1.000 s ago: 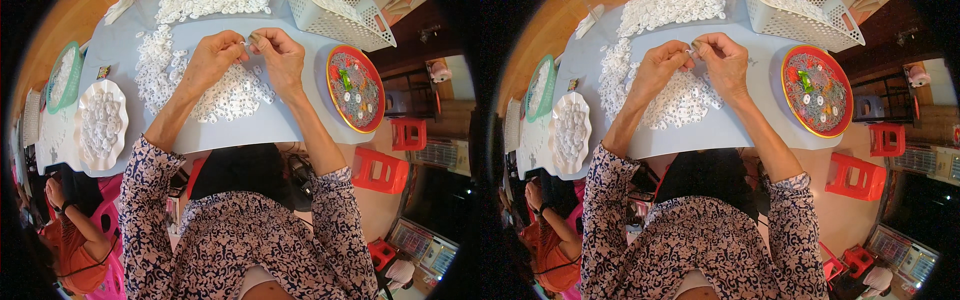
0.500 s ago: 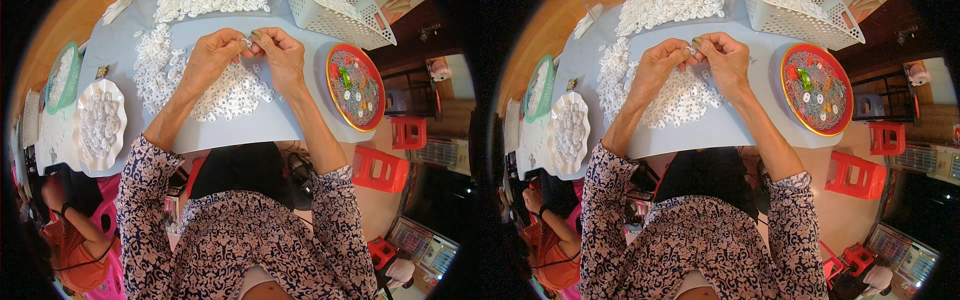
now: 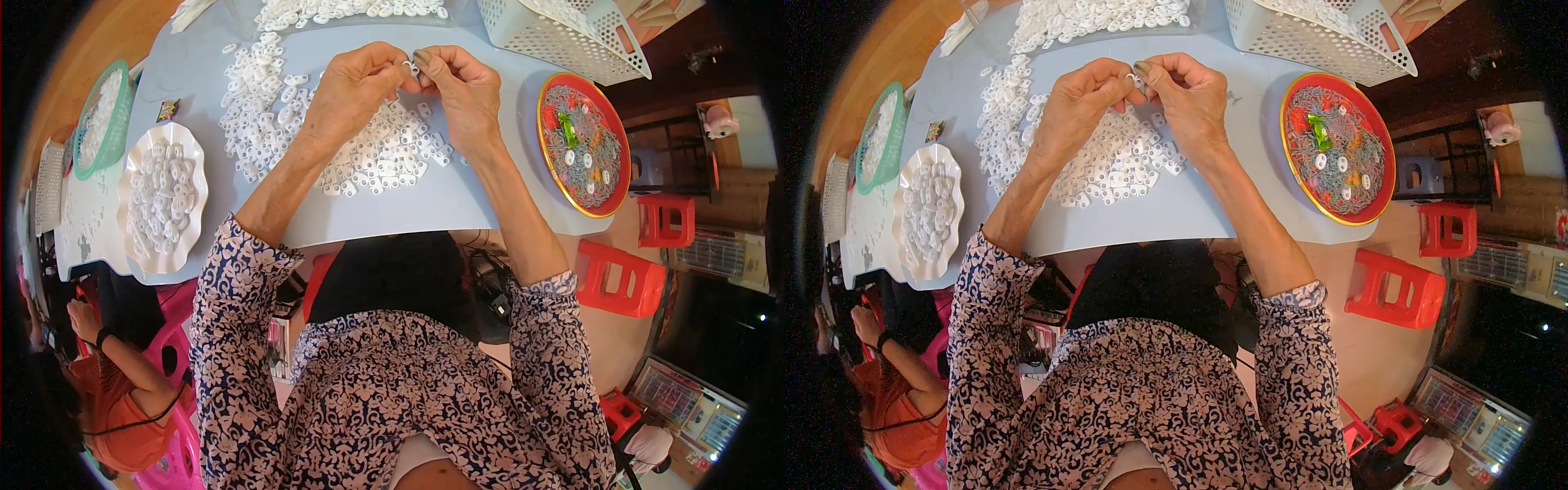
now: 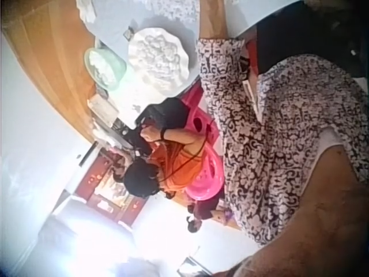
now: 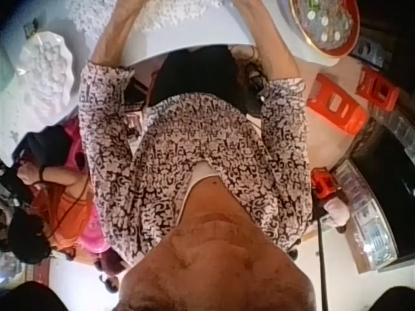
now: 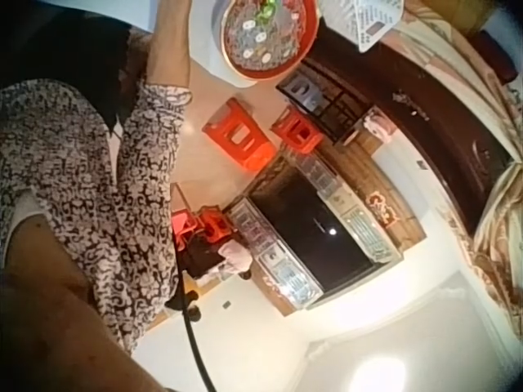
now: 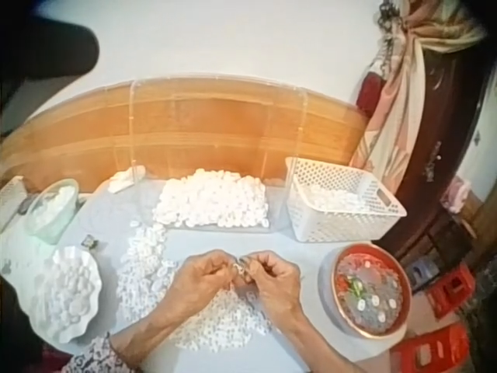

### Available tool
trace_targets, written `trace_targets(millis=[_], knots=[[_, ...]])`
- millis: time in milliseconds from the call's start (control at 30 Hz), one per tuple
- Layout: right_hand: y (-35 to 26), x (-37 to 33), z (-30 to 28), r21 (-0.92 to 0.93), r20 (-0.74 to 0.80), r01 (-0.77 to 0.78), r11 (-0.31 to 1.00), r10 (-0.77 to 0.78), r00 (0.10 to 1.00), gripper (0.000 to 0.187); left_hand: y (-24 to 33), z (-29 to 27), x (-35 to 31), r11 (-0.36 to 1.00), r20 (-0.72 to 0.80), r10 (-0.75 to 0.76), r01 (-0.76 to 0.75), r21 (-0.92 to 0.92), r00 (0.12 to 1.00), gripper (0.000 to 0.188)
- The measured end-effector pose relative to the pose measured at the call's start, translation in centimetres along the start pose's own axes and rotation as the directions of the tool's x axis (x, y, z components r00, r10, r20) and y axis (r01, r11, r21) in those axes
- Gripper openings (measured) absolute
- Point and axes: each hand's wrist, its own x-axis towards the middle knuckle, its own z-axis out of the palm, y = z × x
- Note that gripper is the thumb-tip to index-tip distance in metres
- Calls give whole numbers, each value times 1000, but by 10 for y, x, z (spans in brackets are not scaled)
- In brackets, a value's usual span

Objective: Sorting and inspecting small white plastic components at a workstation.

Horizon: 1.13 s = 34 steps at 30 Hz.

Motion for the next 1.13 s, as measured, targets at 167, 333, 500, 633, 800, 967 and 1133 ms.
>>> trace_targets(millis=[167, 333, 500, 633, 800, 967, 1133], knots=[[3, 1, -2, 26, 5, -13, 1000, 13, 1000, 13, 0, 0, 0, 1000, -6, -16, 16, 27, 1000, 13], [3, 1, -2, 26, 5, -9, 1000, 8, 1000, 13, 0, 0, -1, 999, -7, -15, 15, 33, 1000, 14], [4, 0, -2, 33, 16, 3, 999, -4, 1000, 13, 0, 0, -1, 999, -5, -10, 11, 44, 1000, 14], [3, -1, -3, 30, 22, -5, 1000, 4, 1000, 12, 3, 1, -1, 997, -8, -32, 33, 67, 999, 13], [0, -2, -1, -53, 20, 22, 998, -21, 1000, 12, 2, 1, -2, 995, -15, -17, 18, 102, 1000, 13], [2, 0, -2, -82, 40, 55, 995, -51, 998, 13, -2, 4, -2, 995, -34, 19, -15, 95, 999, 13], [4, -1, -1, -197, 77, 86, 977, -72, 994, 14, -7, -2, -2, 979, 0, -5, 5, 204, 1000, 14]])
